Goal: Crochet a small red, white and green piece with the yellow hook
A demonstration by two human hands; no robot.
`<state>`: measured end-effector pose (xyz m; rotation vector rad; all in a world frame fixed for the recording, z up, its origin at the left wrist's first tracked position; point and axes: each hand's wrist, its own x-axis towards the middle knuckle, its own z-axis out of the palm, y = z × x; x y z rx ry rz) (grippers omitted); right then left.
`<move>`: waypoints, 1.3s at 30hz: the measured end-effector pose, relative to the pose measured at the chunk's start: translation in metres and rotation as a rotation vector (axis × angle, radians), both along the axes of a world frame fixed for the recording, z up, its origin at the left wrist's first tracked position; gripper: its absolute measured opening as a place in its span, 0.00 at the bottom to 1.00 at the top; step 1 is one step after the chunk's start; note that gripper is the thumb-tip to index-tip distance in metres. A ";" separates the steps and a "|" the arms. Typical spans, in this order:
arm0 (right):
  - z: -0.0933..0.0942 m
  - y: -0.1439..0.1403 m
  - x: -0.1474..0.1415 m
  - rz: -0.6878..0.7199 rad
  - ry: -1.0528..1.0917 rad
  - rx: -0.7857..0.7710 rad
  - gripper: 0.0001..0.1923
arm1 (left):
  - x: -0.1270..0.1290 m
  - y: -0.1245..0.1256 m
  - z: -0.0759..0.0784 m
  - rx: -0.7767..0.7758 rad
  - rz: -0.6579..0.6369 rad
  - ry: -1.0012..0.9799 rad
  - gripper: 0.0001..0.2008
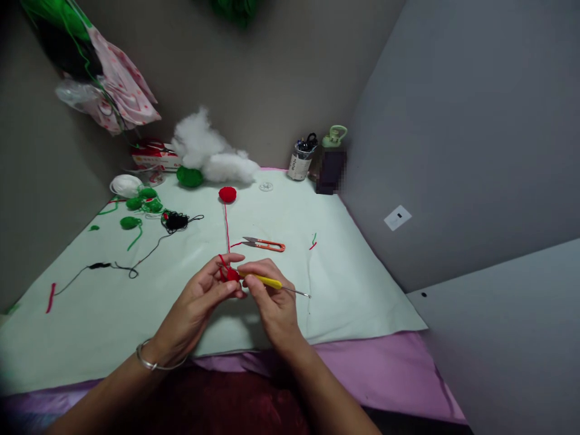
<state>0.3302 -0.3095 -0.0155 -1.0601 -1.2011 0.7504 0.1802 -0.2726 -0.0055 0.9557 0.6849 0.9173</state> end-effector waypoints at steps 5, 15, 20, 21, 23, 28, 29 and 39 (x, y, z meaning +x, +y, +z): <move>0.003 0.000 -0.001 0.031 0.019 -0.074 0.04 | -0.004 -0.002 -0.002 0.079 -0.119 0.029 0.18; 0.005 -0.009 -0.006 -0.106 -0.151 0.026 0.06 | -0.003 0.000 -0.001 0.053 -0.016 0.072 0.19; 0.008 -0.009 -0.008 -0.198 -0.287 0.064 0.07 | 0.001 -0.003 -0.007 0.043 0.048 0.035 0.18; 0.008 -0.009 -0.008 -0.192 -0.261 0.034 0.07 | 0.001 -0.004 -0.008 0.032 0.062 0.032 0.19; 0.007 -0.008 -0.009 -0.173 -0.167 -0.047 0.06 | 0.002 -0.005 -0.009 0.007 0.080 0.023 0.21; 0.003 -0.002 -0.006 -0.061 0.206 -0.270 0.03 | 0.004 -0.006 -0.007 -0.076 0.067 -0.012 0.23; 0.001 -0.001 -0.005 -0.028 0.267 -0.293 0.04 | 0.004 -0.006 -0.006 -0.101 0.060 -0.020 0.23; 0.000 -0.008 -0.009 -0.119 0.019 -0.130 0.04 | 0.001 -0.007 0.001 -0.289 -0.014 -0.143 0.19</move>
